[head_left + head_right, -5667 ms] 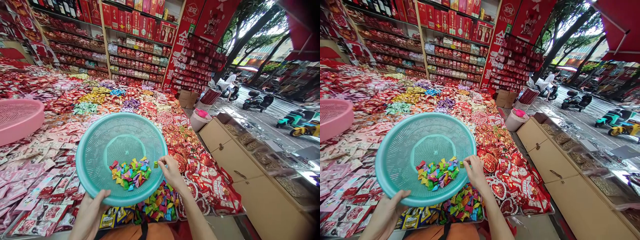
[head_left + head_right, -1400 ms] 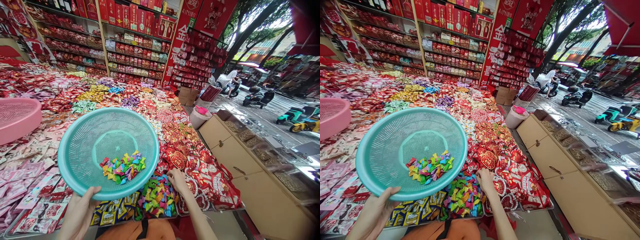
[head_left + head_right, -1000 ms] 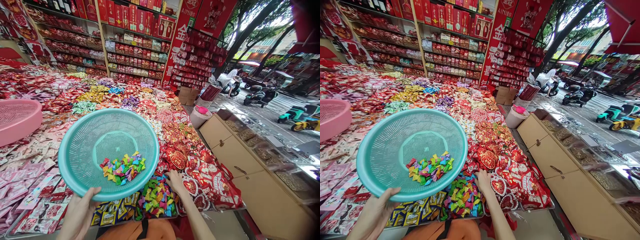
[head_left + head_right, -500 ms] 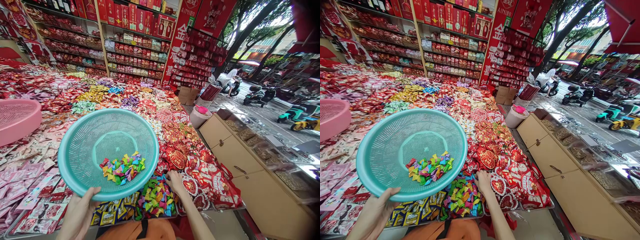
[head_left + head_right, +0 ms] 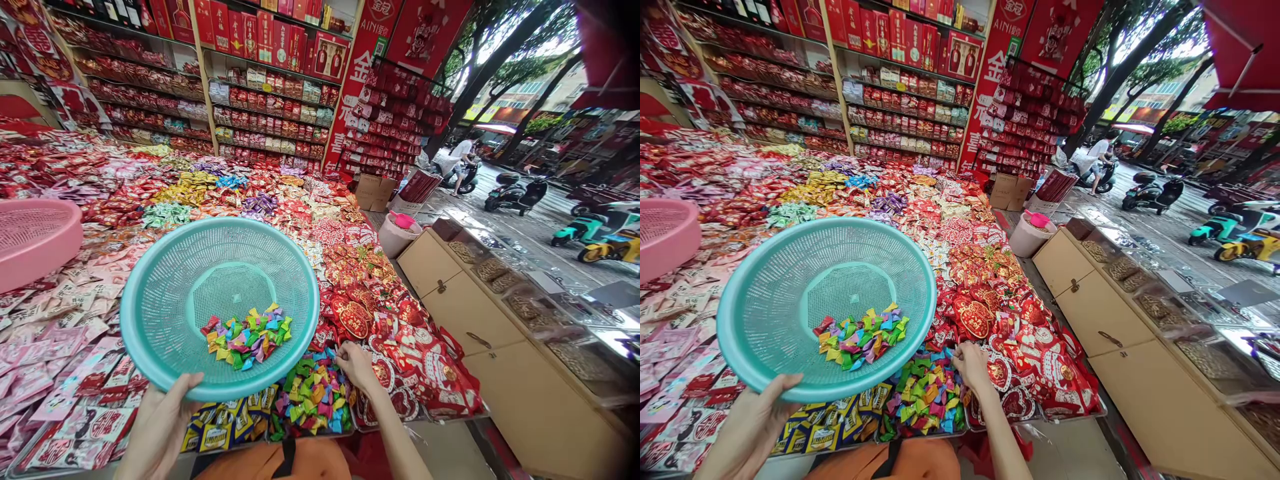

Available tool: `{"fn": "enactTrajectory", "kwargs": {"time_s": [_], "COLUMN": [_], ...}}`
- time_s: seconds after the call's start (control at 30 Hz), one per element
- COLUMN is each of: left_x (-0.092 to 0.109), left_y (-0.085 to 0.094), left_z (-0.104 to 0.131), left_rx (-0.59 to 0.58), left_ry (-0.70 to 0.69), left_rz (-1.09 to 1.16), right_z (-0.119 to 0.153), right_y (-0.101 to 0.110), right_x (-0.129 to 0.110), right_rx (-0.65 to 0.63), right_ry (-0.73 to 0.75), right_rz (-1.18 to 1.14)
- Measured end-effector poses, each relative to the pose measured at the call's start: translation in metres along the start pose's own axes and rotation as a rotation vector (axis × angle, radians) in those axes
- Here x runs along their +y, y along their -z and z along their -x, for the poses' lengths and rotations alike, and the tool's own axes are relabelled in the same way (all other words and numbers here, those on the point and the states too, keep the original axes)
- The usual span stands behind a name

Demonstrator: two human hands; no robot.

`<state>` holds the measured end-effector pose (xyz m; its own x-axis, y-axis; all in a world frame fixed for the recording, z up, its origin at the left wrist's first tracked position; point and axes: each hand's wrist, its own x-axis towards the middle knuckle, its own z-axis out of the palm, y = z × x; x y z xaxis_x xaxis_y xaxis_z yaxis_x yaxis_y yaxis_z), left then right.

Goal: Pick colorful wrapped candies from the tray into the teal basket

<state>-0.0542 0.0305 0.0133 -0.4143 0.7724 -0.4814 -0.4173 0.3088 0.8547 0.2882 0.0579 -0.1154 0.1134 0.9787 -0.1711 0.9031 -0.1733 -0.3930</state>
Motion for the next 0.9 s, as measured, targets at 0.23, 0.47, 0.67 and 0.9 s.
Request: {"fn": "enactTrajectory", "kwargs": {"time_s": [0.23, 0.47, 0.67, 0.9], "left_x": [0.000, -0.009, -0.012, -0.010], "left_y": [-0.001, 0.000, -0.005, -0.005], "left_z": [0.001, -0.002, 0.003, 0.007], "left_rx": [0.014, 0.013, -0.014, -0.033], "left_ry": [0.009, 0.023, 0.036, 0.030], "left_rz": [0.003, -0.014, -0.008, -0.003], "right_z": [0.003, 0.005, 0.008, 0.015], "right_y": [0.058, 0.101, 0.073, 0.053], "right_x": [-0.006, -0.059, -0.123, -0.153], "right_rx": [0.091, 0.184, 0.067, -0.003], "right_ry": [0.003, 0.203, 0.423, 0.514], "right_rz": [-0.187, -0.349, -0.262, -0.244]}}
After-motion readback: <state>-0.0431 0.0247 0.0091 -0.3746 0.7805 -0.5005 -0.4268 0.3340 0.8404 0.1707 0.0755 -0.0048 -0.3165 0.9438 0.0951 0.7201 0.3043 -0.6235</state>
